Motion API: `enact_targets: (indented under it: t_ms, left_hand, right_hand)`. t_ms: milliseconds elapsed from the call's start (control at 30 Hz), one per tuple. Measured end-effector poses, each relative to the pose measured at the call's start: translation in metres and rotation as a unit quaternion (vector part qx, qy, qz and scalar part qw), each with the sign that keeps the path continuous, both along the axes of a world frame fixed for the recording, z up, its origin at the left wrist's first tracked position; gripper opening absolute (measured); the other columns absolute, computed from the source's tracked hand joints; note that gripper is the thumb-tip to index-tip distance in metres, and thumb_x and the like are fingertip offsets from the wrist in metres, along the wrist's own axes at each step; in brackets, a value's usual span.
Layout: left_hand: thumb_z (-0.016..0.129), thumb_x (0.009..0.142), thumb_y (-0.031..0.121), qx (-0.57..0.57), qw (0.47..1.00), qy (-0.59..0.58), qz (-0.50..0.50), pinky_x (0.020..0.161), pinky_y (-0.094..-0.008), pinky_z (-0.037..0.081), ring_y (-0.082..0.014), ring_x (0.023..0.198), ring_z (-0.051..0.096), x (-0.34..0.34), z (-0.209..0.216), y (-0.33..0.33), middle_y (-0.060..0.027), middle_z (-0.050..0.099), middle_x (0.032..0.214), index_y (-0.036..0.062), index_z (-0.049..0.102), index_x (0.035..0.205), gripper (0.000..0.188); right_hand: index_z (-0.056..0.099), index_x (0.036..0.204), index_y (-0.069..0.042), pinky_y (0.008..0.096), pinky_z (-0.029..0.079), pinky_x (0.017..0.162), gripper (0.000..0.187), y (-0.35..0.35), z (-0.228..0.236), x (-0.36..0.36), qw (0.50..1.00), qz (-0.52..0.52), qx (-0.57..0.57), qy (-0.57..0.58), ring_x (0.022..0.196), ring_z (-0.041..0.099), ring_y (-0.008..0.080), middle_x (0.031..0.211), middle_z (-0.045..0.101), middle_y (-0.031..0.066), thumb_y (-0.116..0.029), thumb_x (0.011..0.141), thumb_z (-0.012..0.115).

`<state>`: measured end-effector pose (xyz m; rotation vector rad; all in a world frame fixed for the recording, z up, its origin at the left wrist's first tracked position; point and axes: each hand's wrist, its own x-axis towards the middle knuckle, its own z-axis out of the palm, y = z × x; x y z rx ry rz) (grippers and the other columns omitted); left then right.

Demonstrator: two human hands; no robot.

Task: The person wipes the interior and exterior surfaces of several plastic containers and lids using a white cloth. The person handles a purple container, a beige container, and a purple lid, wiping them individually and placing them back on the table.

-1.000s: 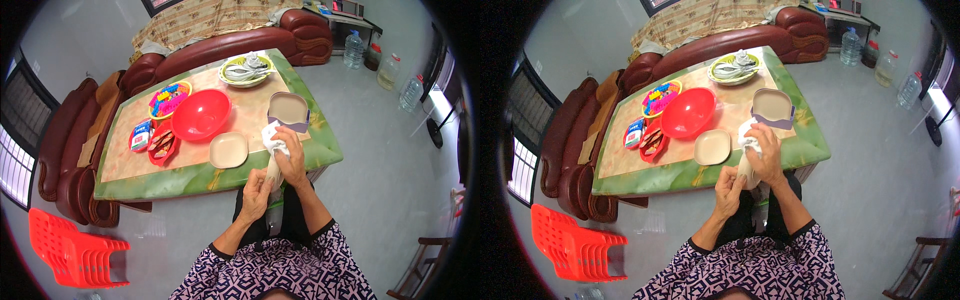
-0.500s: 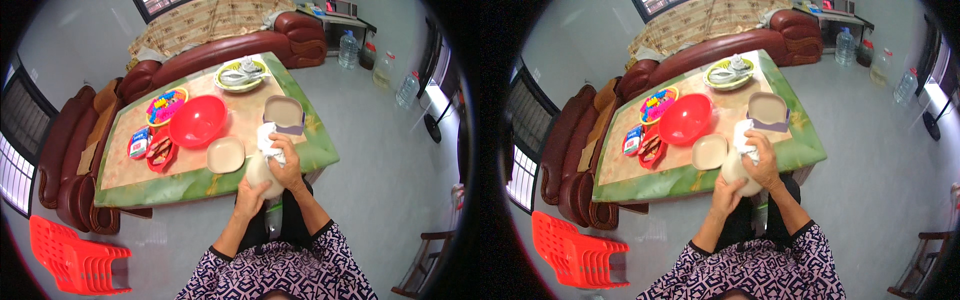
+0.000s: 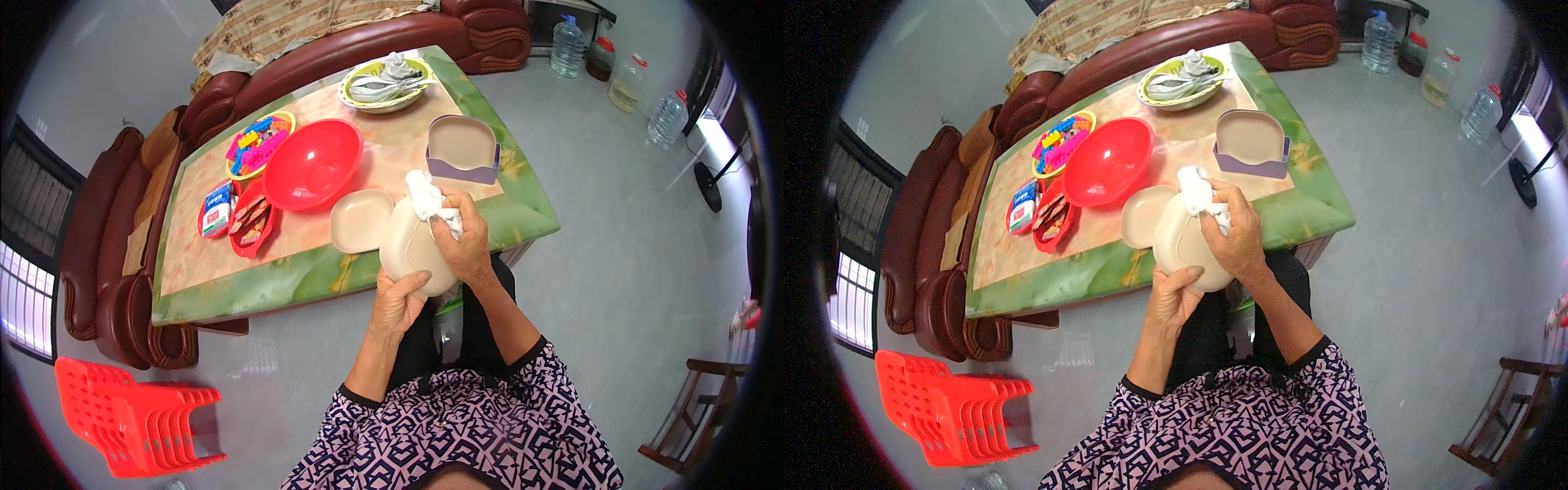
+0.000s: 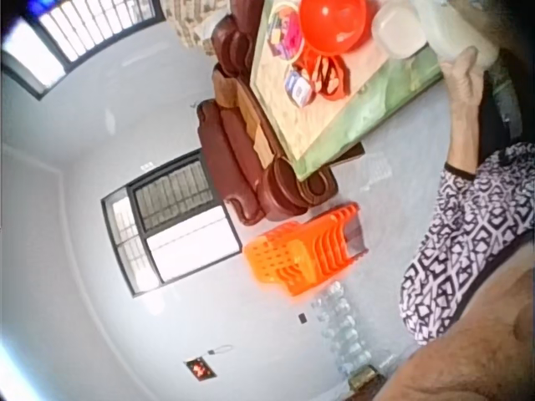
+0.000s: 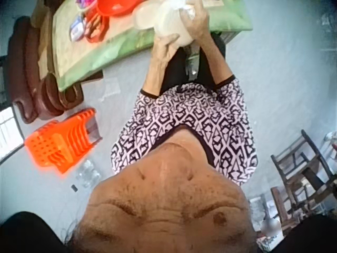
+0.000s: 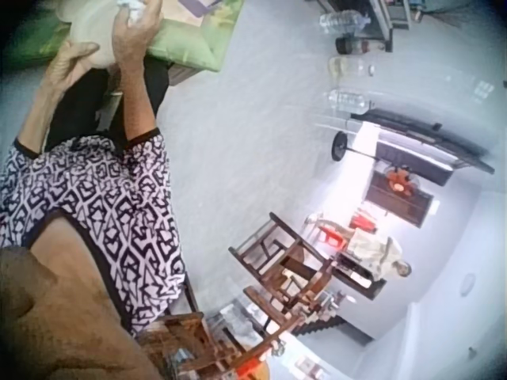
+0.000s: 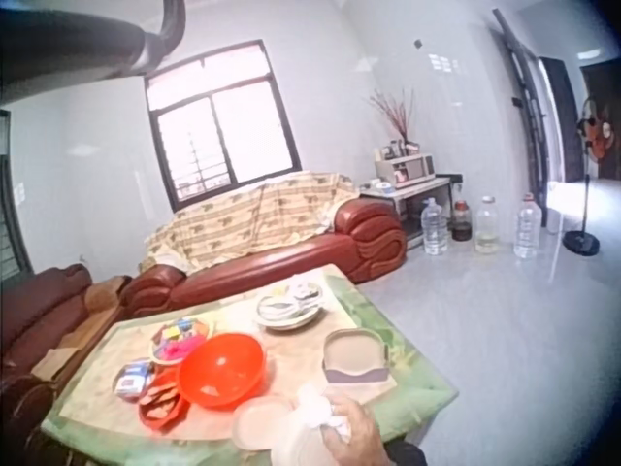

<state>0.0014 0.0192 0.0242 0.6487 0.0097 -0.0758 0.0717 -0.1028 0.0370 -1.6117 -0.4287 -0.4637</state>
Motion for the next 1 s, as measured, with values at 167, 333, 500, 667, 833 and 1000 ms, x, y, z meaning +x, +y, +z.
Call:
enact_targets:
  t_ms: [167,333,500,667,833,1000]
  left_hand:
    - [0.061,0.076,-0.012,0.013,0.997,-0.057,-0.054,0.096,-0.0378,0.048,-0.0203,0.112,0.054,0.000,-0.026,0.013,-0.0067,0.054,0.122,0.0074,0.044,0.129,0.058]
    - [0.068,0.080,-0.002,0.013,0.998,0.019,-0.053,0.089,-0.0328,0.051,-0.0160,0.105,0.056,-0.011,-0.020,0.009,-0.0029,0.056,0.114,0.0055,0.051,0.120,0.044]
    - [0.067,0.079,-0.002,0.145,0.986,-0.026,-0.073,0.092,-0.0350,0.049,-0.0205,0.115,0.053,-0.014,-0.014,-0.002,-0.0098,0.052,0.127,0.0042,0.046,0.130,0.055]
    - [0.049,0.096,0.032,-0.083,0.996,0.018,-0.031,0.100,-0.0393,0.043,-0.0233,0.116,0.053,-0.010,0.005,-0.010,-0.0099,0.051,0.130,0.0063,0.043,0.135,0.047]
    - [0.037,0.098,0.046,-0.162,0.986,-0.049,0.000,0.098,-0.0370,0.044,-0.0240,0.111,0.056,0.000,-0.011,0.012,-0.0122,0.054,0.127,0.0055,0.045,0.132,0.053]
    - [0.044,0.097,0.035,-0.247,0.966,0.021,-0.071,0.096,-0.0390,0.045,-0.0260,0.109,0.057,0.006,-0.009,0.011,-0.0162,0.060,0.118,0.0000,0.051,0.125,0.045]
  right_hand:
    - [0.055,0.099,-0.008,0.0422,0.036,0.094,0.035,0.003,0.001,-0.028,0.980,0.050,-0.095,-0.169,0.109,0.054,0.0309,0.117,0.058,0.0129,-0.002,0.066,0.062]
    - [0.061,0.101,-0.011,0.0447,0.038,0.090,0.038,0.008,0.024,-0.045,0.940,0.062,-0.225,-0.248,0.101,0.055,0.0303,0.106,0.059,0.0094,-0.005,0.064,0.065]
    - [0.061,0.101,-0.008,0.0470,0.041,0.083,0.030,0.007,0.016,-0.008,0.978,-0.111,-0.101,-0.146,0.095,0.055,0.0316,0.098,0.059,0.0095,-0.005,0.071,0.064]
    - [0.061,0.103,-0.007,0.0438,0.041,0.088,0.032,0.014,0.007,-0.018,0.965,-0.093,-0.154,-0.189,0.103,0.056,0.0291,0.108,0.060,0.0098,-0.008,0.071,0.065]
    - [0.061,0.103,-0.010,0.0399,0.040,0.092,0.033,0.016,-0.009,-0.053,0.942,0.032,-0.205,-0.264,0.110,0.056,0.0250,0.111,0.059,0.0064,-0.011,0.070,0.066]
    - [0.061,0.099,-0.010,0.0382,0.039,0.093,0.030,0.006,-0.025,-0.062,0.942,-0.017,-0.201,-0.270,0.109,0.056,0.0244,0.110,0.059,0.0041,-0.011,0.069,0.067]
